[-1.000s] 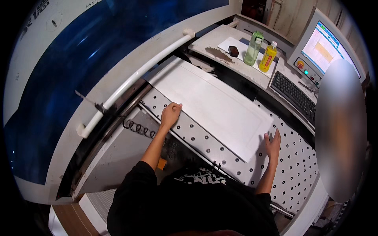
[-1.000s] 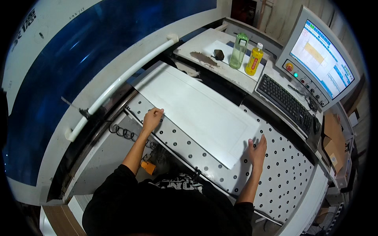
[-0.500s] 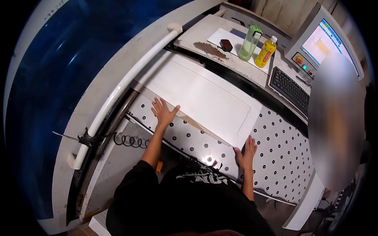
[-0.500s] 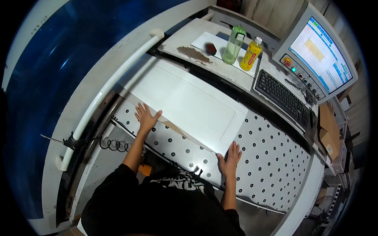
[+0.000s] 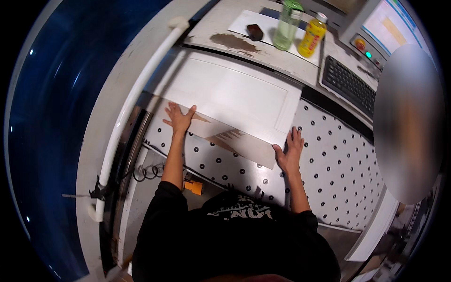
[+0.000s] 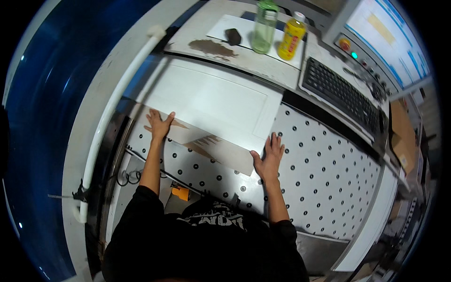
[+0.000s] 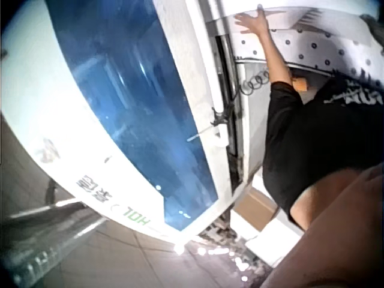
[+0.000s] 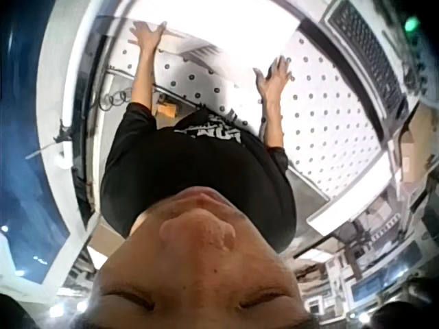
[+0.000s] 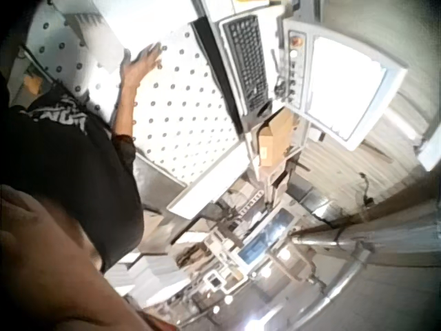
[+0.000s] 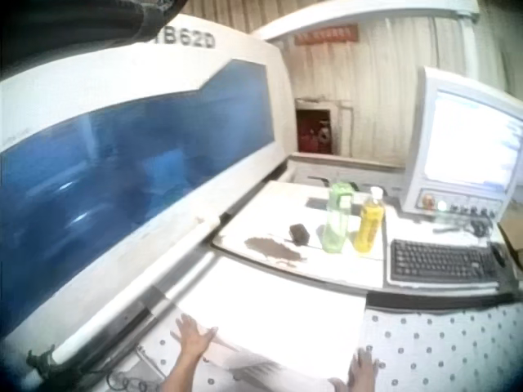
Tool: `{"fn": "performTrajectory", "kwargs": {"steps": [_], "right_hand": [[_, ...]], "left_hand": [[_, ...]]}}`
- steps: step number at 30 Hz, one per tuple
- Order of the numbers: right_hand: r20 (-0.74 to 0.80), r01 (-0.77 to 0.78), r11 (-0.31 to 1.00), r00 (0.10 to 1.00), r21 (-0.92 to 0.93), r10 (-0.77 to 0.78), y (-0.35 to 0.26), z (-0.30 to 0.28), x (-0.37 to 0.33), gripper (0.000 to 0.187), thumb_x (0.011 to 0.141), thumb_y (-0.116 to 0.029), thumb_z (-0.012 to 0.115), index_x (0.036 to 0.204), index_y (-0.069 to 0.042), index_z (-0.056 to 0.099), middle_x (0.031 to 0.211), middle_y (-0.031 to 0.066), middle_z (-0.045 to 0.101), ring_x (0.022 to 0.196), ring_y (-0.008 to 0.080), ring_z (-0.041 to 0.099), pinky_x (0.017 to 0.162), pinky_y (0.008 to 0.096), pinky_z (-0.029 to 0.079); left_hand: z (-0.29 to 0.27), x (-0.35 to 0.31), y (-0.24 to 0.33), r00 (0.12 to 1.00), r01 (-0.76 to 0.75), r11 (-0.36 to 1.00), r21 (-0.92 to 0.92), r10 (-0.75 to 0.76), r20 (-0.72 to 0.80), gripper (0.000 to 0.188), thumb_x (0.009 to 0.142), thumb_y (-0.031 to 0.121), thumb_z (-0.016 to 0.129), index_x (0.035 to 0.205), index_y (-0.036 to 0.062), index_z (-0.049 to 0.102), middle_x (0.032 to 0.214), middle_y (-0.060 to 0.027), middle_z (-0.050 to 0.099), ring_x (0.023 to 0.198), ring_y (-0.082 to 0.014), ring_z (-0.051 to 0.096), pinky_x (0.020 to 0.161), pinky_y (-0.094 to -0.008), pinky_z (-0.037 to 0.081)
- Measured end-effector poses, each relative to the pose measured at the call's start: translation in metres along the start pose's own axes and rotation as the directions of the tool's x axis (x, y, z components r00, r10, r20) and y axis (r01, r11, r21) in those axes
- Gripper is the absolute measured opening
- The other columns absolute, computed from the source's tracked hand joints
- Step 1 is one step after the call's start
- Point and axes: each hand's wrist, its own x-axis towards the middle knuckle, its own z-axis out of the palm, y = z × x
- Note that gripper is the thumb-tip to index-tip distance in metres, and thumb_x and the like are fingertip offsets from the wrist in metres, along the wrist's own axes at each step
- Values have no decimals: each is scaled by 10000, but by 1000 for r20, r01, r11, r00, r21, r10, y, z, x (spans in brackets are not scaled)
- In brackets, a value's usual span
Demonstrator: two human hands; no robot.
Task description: The person picks up white rectangular panels from a stack and places them onto a machine table. They use a handheld tool to mark or punch holes into the panels while they are positioned on the machine. The person then removes the processed panels and stacks them on a separate pile. The process is repeated for multiple panels.
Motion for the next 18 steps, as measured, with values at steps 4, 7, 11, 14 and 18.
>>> {"fn": "performTrajectory", "kwargs": {"steps": [4, 7, 11, 14, 18], "right_hand": [[-10, 7, 1000, 1000, 15, -7, 1, -1, 1, 827, 837, -433, 744, 1373, 142, 489, 1554, 283, 349, 1472, 459, 259, 1199, 596, 123], [-27, 15, 999, 1000, 42, -14, 3, 2, 3, 825, 847, -425, 742, 1398, 126, 471, 1553, 266, 361, 1475, 437, 266, 1205, 582, 125], [33, 20, 1000, 999, 10, -21, 9, 2, 0, 975, 824, -453, 762, 1496, 96, 318, 1575, 270, 305, 1501, 418, 205, 1228, 545, 108], [241, 59, 998, 968, 31, -65, -3, -23, -7, 1113, 769, -464, 812, 1578, -20, 190, 1598, 306, 188, 1521, 415, 124, 1243, 521, 98], [297, 210, 971, 925, 118, -236, -3, -38, -41, 992, 799, -431, 794, 1585, -162, 251, 1577, 316, 225, 1508, 445, 149, 1235, 542, 125]], "left_hand": [[2, 6, -1, 1000, 3, 999, 33, -2, -16, 1243, 758, 790, 631, 1558, -57, 200, 1659, -220, 129, 1535, -428, 34, 1126, -731, -28], [4, 7, -4, 998, -3, 999, 40, 5, -58, 1212, 772, 788, 618, 1555, -51, 227, 1658, -200, 160, 1536, -414, 62, 1128, -731, -24], [15, 1, 5, 982, -104, 991, 85, 116, -152, 1104, 847, 759, 552, 1543, -51, 272, 1640, -197, 230, 1536, -338, 149, 1130, -730, -26], [10, -2, 2, 978, -106, 989, 107, 123, -168, 1085, 863, 768, 519, 1533, -56, 294, 1636, -201, 238, 1531, -328, 171, 1125, -737, -20], [7, -11, 5, 979, -118, 988, 98, 133, -157, 1079, 871, 765, 513, 1529, -62, 295, 1626, -208, 254, 1527, -336, 180, 1120, -745, -15]]}}
